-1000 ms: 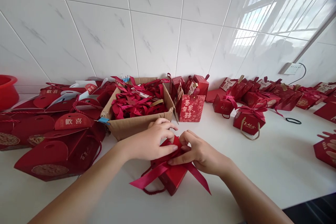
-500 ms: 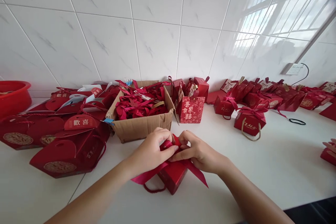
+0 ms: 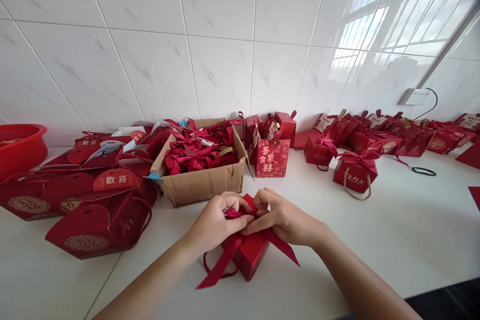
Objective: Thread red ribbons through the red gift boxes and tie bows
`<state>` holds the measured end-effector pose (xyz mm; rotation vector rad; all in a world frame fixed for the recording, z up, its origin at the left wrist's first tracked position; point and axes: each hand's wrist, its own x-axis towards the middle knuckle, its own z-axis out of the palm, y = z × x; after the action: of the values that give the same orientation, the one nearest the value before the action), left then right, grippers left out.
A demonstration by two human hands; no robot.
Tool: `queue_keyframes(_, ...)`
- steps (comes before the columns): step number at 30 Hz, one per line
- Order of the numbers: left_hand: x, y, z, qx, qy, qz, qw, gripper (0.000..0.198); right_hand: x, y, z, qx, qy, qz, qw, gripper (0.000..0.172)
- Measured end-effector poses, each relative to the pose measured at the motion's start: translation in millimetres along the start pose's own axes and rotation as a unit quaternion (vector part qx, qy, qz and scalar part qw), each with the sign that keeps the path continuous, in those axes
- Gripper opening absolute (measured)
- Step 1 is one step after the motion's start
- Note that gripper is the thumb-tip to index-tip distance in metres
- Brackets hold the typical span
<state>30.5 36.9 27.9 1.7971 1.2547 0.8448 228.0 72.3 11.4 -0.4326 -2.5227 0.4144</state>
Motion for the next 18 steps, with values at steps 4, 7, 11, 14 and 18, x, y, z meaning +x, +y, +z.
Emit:
queue_keyframes(4,-0.4,-3.2,1.1,0.001,0.006,0.017,1.000,0.039,-0.8,2.1,-0.8,0.046,0.019,-0.013,0.999,0.030)
queue_keyframes(7,-1.3,-4.1,3.2,0.011,0.015,0.028,0.999,0.031,-2.3,5.7,1.2,0.104,0.051,0.009,0.993,0.022)
queue_keyframes(11,-3.1,-4.4,5.6,0.006,0.014,0.012,1.000,0.019,-4.7,12.4,0.9,0.138,0.113,0.073,0.981,0.005)
queue_keyframes(14,-4.2,-4.1,5.6,-0.008,0.023,-0.002,1.000,0.017,-5.7,15.0,-5.0,0.121,0.099,0.059,0.986,0.019)
queue_keyframes(18,-5.1,-2.4,4.4,-0.025,0.015,-0.016,0.999,0.018,-6.3,14.5,-11.6,0.110,0.060,0.076,0.989,0.023)
